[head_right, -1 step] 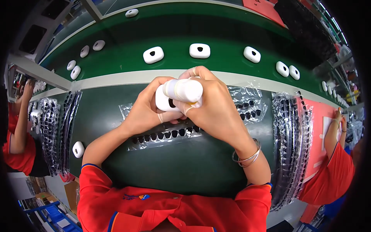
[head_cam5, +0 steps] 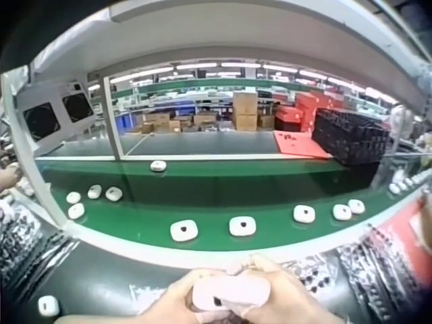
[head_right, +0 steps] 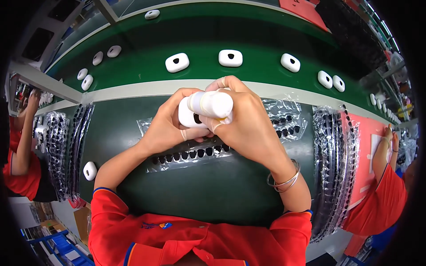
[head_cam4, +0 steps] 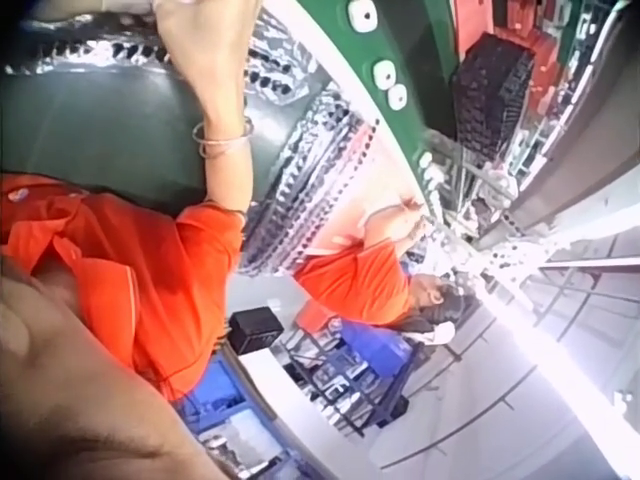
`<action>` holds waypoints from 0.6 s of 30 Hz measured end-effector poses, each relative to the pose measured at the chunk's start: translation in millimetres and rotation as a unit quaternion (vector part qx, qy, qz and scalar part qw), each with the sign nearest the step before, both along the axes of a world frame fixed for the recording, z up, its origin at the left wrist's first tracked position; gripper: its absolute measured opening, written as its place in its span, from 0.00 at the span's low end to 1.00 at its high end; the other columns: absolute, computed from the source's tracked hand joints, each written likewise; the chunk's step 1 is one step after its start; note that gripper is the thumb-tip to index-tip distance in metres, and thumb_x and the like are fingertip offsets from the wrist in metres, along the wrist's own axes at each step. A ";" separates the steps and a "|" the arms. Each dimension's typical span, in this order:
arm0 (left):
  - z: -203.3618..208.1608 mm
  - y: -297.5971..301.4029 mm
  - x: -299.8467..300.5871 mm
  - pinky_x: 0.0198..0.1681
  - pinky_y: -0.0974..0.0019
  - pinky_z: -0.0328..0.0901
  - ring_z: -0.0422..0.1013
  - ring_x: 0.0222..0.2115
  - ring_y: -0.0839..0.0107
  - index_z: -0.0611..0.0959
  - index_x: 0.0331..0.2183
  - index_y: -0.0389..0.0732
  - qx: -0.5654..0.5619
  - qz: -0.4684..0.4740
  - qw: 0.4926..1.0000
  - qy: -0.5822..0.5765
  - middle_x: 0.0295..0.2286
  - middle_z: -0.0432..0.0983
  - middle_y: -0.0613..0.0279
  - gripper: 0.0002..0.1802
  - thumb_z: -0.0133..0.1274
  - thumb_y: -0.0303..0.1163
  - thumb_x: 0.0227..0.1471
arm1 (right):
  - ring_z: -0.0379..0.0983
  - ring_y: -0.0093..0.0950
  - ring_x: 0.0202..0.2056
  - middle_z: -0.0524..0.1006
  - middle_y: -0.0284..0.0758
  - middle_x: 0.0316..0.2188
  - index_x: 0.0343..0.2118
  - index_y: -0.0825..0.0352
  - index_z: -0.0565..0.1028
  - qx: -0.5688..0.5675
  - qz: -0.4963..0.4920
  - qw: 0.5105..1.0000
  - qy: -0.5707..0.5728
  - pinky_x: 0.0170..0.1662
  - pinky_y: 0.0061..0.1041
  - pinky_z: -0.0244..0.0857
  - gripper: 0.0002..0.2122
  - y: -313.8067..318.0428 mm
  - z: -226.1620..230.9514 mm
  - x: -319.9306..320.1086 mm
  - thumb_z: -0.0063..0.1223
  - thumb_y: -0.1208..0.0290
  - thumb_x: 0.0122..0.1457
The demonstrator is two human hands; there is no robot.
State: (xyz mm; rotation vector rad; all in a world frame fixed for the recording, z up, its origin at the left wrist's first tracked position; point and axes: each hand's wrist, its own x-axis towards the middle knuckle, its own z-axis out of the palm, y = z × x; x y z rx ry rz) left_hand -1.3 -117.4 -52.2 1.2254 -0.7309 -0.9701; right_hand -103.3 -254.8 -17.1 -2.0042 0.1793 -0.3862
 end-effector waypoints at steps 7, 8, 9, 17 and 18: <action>1.8 4.9 3.4 0.24 0.75 0.70 0.71 0.26 0.76 0.63 0.45 0.40 0.010 -0.042 0.999 0.019 0.30 0.68 0.61 0.27 0.53 0.17 0.43 | 0.71 0.35 0.32 0.70 0.39 0.34 0.33 0.73 0.73 -0.085 0.023 0.996 -0.008 0.34 0.28 0.66 0.13 0.4 -3.4 -0.2 0.58 0.80 0.41; 0.1 5.4 5.0 0.24 0.75 0.70 0.71 0.26 0.76 0.63 0.45 0.40 0.009 -0.038 0.999 0.019 0.30 0.68 0.61 0.27 0.53 0.17 0.43 | 0.71 0.35 0.32 0.70 0.39 0.34 0.33 0.73 0.73 -0.085 0.027 0.996 -0.009 0.34 0.28 0.66 0.13 2.2 -3.2 0.4 0.58 0.80 0.41; -3.4 5.8 7.0 0.22 0.75 0.69 0.70 0.23 0.76 0.63 0.45 0.40 -0.006 -0.037 0.999 0.010 0.29 0.69 0.61 0.26 0.53 0.18 0.44 | 0.72 0.36 0.31 0.71 0.40 0.33 0.36 0.72 0.71 -0.081 -0.008 0.996 -0.043 0.33 0.28 0.67 0.16 5.4 -3.2 0.4 0.58 0.79 0.42; -14.0 9.4 18.0 0.18 0.76 0.66 0.68 0.18 0.79 0.64 0.45 0.40 -0.061 -0.056 0.996 0.017 0.27 0.70 0.62 0.24 0.53 0.20 0.45 | 0.74 0.28 0.31 0.75 0.38 0.30 0.40 0.68 0.69 -0.141 0.036 0.989 0.018 0.35 0.23 0.65 0.17 17.0 -11.6 -1.1 0.58 0.76 0.45; -21.6 10.2 18.1 0.18 0.76 0.65 0.68 0.17 0.79 0.64 0.44 0.40 -0.045 -0.053 0.997 0.020 0.28 0.70 0.62 0.24 0.53 0.21 0.45 | 0.74 0.28 0.31 0.75 0.38 0.30 0.40 0.68 0.69 -0.141 0.036 0.989 0.016 0.35 0.23 0.65 0.17 16.1 -11.5 0.4 0.58 0.76 0.45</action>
